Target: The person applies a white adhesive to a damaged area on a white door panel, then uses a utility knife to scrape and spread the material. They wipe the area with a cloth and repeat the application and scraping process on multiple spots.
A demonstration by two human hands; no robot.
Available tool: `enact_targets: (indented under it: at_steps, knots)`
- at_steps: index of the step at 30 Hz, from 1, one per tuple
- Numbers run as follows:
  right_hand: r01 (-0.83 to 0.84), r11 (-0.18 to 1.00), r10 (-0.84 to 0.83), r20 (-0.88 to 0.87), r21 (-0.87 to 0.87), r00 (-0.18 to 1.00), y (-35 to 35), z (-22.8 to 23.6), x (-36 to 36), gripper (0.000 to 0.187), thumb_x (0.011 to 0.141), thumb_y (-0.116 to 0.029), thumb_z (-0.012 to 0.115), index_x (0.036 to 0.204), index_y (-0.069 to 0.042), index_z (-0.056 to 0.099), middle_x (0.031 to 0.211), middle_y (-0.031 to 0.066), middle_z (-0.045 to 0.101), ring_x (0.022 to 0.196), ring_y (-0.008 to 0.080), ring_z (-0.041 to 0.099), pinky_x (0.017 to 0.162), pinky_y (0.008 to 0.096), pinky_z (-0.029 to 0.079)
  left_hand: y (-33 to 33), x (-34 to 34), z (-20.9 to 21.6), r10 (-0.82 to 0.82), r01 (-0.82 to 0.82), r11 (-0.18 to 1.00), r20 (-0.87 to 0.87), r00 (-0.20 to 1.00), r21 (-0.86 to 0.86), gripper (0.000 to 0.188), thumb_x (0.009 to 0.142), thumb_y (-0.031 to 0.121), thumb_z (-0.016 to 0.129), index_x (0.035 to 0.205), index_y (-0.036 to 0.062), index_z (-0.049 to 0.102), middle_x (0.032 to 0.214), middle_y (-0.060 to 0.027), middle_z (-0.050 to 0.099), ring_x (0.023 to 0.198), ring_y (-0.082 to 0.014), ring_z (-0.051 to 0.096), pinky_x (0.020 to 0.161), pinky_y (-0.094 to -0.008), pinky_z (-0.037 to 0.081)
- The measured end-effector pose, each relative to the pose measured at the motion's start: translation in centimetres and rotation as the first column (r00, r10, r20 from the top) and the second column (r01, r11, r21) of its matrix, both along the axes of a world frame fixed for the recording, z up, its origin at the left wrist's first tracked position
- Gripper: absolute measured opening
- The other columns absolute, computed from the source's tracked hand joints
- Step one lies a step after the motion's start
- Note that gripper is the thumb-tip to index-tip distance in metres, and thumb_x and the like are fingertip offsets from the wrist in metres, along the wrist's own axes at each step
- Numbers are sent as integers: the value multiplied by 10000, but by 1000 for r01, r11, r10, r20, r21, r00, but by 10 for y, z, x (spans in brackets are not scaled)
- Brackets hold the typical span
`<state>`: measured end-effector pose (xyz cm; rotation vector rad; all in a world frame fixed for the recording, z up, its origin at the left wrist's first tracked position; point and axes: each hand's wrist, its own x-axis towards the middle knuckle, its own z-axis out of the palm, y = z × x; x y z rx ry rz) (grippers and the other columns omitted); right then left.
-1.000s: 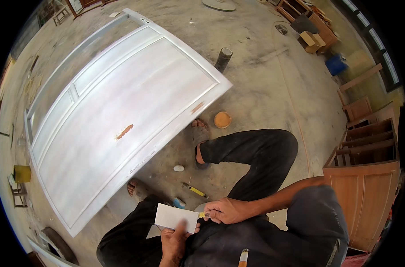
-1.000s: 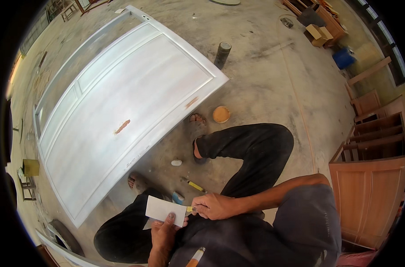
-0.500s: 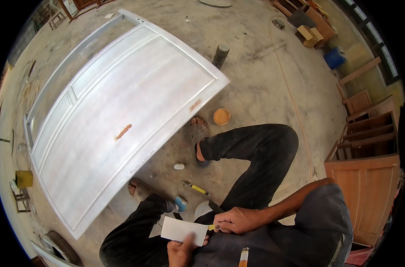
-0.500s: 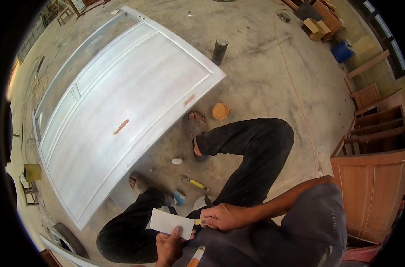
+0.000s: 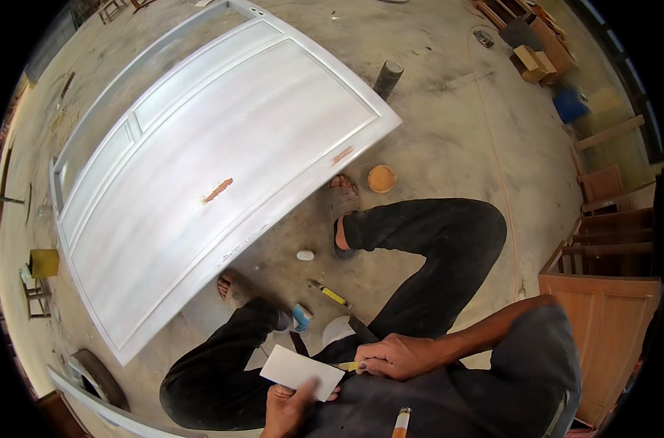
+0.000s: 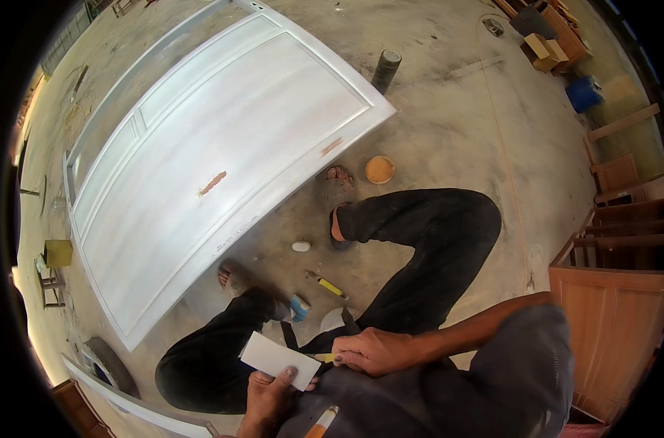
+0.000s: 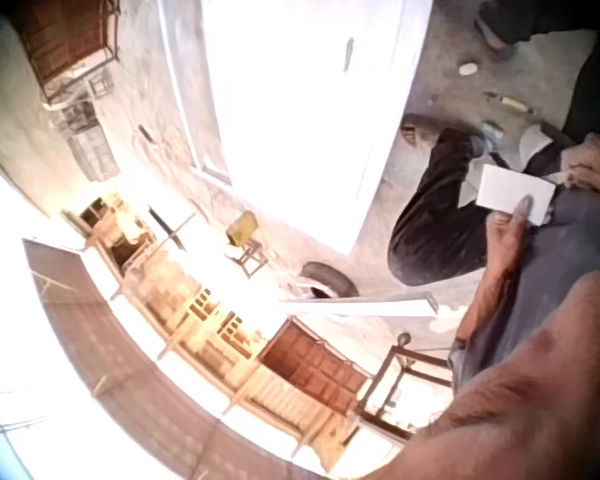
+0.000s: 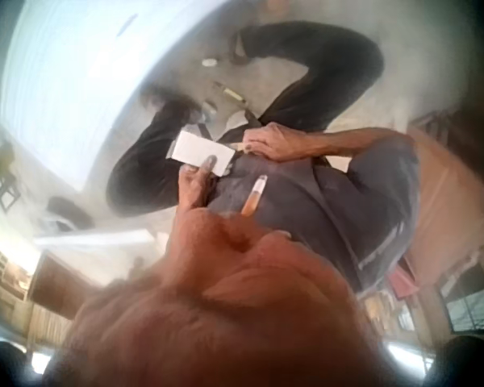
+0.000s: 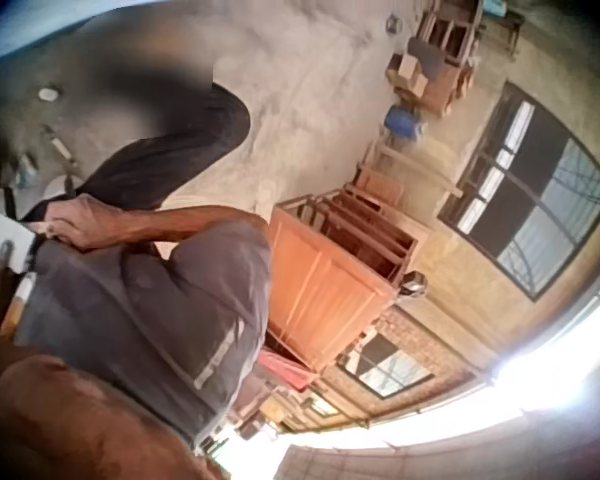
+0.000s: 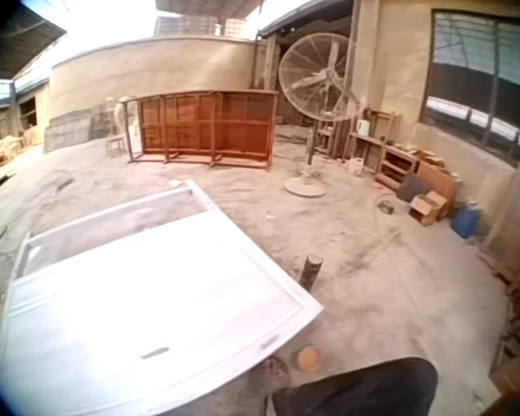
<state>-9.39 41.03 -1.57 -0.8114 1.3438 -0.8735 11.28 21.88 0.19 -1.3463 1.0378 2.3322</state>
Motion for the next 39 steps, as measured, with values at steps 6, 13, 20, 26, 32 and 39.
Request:
enact_targets:
  at_steps: [6, 13, 20, 26, 32, 39]
  knots:
    - [15, 998, -12, -37, 56, 999, -15, -1, -1, 169, 1079, -177, 504, 1064, -48, 611, 695, 45, 622, 633, 226, 610, 652, 360, 500, 0, -11, -8, -103, 104, 993, -22, 994, 57, 326, 1027, 114, 649, 1218, -150, 639, 1086, -232, 745, 962, -281, 754, 886, -364, 605]
    - [38, 998, -37, -21, 41, 999, -18, -3, -10, 165, 1073, -146, 517, 1044, -29, 628, 701, 44, 621, 623, 202, 593, 648, 355, 493, -5, -12, -19, -270, 272, 961, -50, 962, 51, 289, 1028, 116, 655, 1198, -118, 666, 1058, -180, 763, 921, -251, 751, 870, -359, 607]
    - [127, 984, -113, -116, 124, 987, -39, -2, -54, 203, 1076, -195, 536, 1041, -22, 638, 694, 57, 597, 637, 154, 565, 653, 345, 490, -20, -8, -23, -255, 262, 960, -81, 963, 94, 281, 1012, 154, 681, 1163, -83, 690, 1034, -176, 768, 940, -264, 749, 882, -382, 597]
    - [10, 1000, -11, -129, -4, 992, -62, -16, -44, 313, 1039, -322, 634, 1026, -12, 680, 769, 90, 674, 705, 170, 585, 695, 366, 495, -29, -44, -24, -207, 243, 954, -200, 958, 178, 391, 1074, 216, 582, 1366, -43, 563, 1259, -184, 682, 1109, -295, 707, 900, -414, 626]
    - [35, 997, -32, -50, 68, 998, -61, -29, -43, 313, 1034, -303, 652, 977, 2, 691, 731, 46, 641, 696, 114, 559, 659, 326, 478, -41, -46, -31, -363, 382, 917, -157, 919, 115, 439, 1090, 275, 550, 1387, -47, 543, 1253, -184, 680, 1128, -297, 713, 710, -361, 673]
    - [211, 972, -152, -410, 103, 899, -42, -117, -72, 305, 1007, -263, 639, 906, 22, 676, 722, 88, 661, 671, 134, 604, 626, 346, 487, -94, -33, -11, -571, 438, 460, 120, 812, -772, 471, 1015, -34, 498, 1470, 68, 562, 1271, -209, 700, 922, -249, 775, 680, -324, 640]
